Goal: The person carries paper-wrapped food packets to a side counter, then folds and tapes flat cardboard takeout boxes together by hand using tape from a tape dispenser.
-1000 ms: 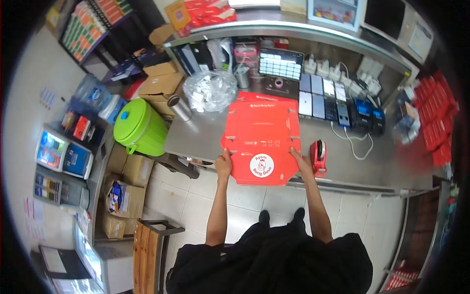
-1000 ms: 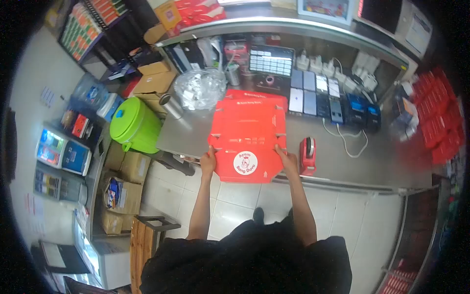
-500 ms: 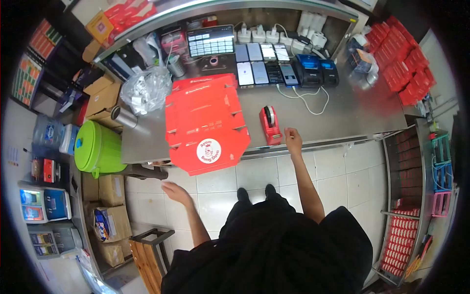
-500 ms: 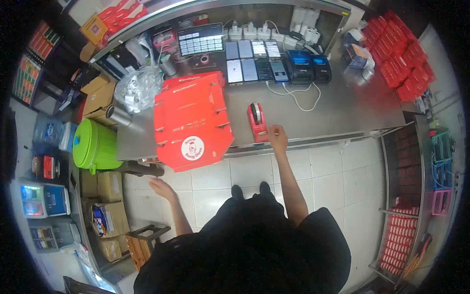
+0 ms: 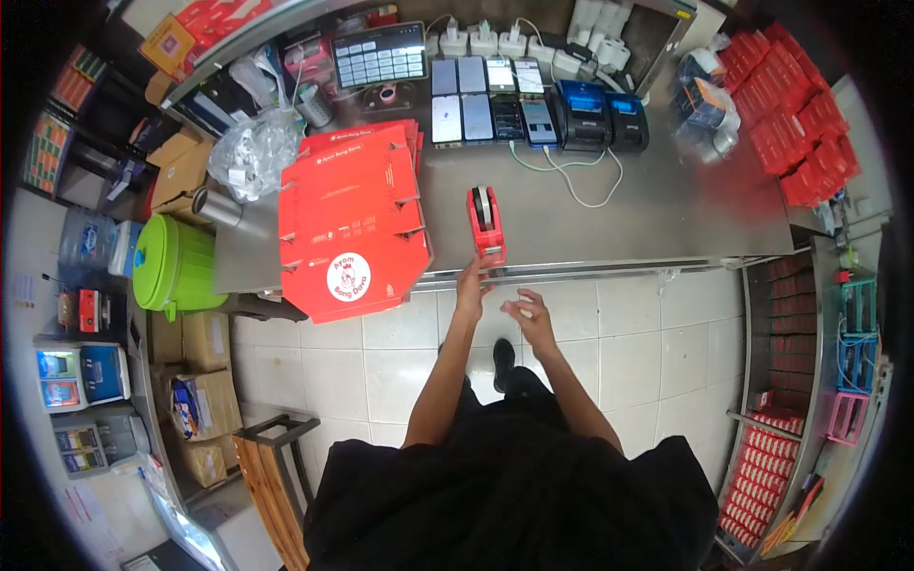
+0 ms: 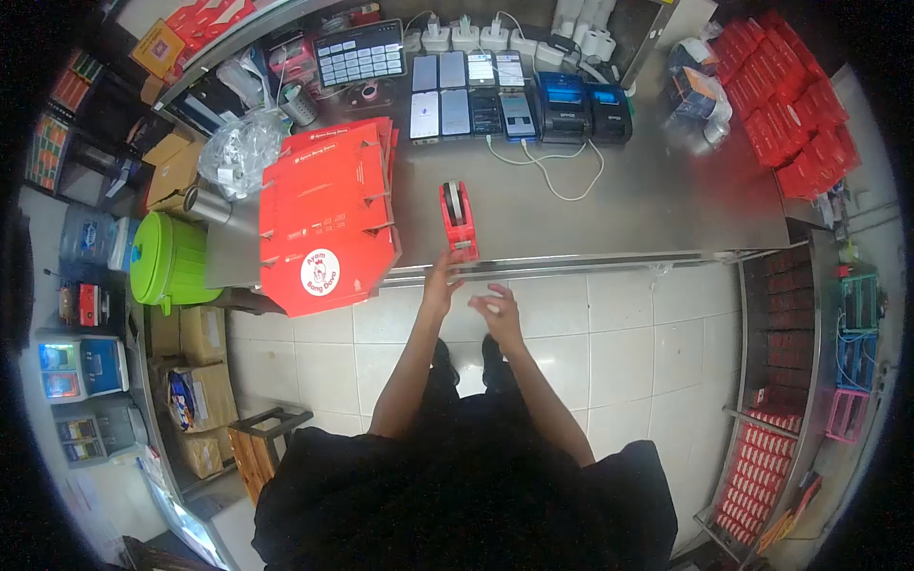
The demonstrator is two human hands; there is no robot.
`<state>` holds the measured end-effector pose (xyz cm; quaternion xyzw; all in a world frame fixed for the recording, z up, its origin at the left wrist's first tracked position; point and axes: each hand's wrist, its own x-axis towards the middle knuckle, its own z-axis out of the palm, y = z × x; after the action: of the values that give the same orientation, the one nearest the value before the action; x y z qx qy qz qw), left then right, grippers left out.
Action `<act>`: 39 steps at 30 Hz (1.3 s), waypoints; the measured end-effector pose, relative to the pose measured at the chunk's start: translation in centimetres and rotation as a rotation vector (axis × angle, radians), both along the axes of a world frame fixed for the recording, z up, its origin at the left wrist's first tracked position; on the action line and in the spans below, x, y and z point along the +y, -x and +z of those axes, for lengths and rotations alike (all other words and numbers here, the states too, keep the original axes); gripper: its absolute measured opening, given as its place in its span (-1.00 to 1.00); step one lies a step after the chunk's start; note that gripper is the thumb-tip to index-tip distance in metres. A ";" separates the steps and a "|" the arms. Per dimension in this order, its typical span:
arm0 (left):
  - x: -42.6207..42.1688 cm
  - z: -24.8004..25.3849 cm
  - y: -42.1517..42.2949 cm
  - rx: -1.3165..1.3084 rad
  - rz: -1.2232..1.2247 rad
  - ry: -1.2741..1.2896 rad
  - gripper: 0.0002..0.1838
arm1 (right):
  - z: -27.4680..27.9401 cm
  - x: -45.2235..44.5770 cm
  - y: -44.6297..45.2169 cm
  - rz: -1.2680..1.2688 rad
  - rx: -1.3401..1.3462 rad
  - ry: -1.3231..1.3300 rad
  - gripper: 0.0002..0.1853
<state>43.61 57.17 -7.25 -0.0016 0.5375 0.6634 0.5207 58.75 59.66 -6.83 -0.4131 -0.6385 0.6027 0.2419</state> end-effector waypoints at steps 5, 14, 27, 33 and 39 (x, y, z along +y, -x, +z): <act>2.3 -2.6 -1.6 0.915 0.317 0.097 -0.78 | -0.4 -0.4 -0.9 0.029 -0.078 -0.135 -0.89; -0.5 -0.2 -0.6 1.102 0.107 0.225 -0.88 | 0.3 -2.6 -0.3 0.041 -0.076 -0.223 -0.88; -17.7 12.0 14.5 1.781 -0.110 0.234 -0.58 | 3.6 -17.5 13.2 0.212 0.148 0.077 -0.85; -19.7 10.9 12.0 1.644 0.640 0.396 -0.14 | 1.9 -17.8 14.7 0.085 0.119 0.010 -0.86; -20.7 6.9 11.9 -0.067 0.518 -0.261 -0.55 | 0.3 -17.3 16.8 0.016 0.158 -0.055 -0.87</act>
<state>31.73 36.52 -0.36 -0.0938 0.4120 0.8373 0.3471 41.99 42.36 -6.55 -0.3525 -0.6369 0.6176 0.2979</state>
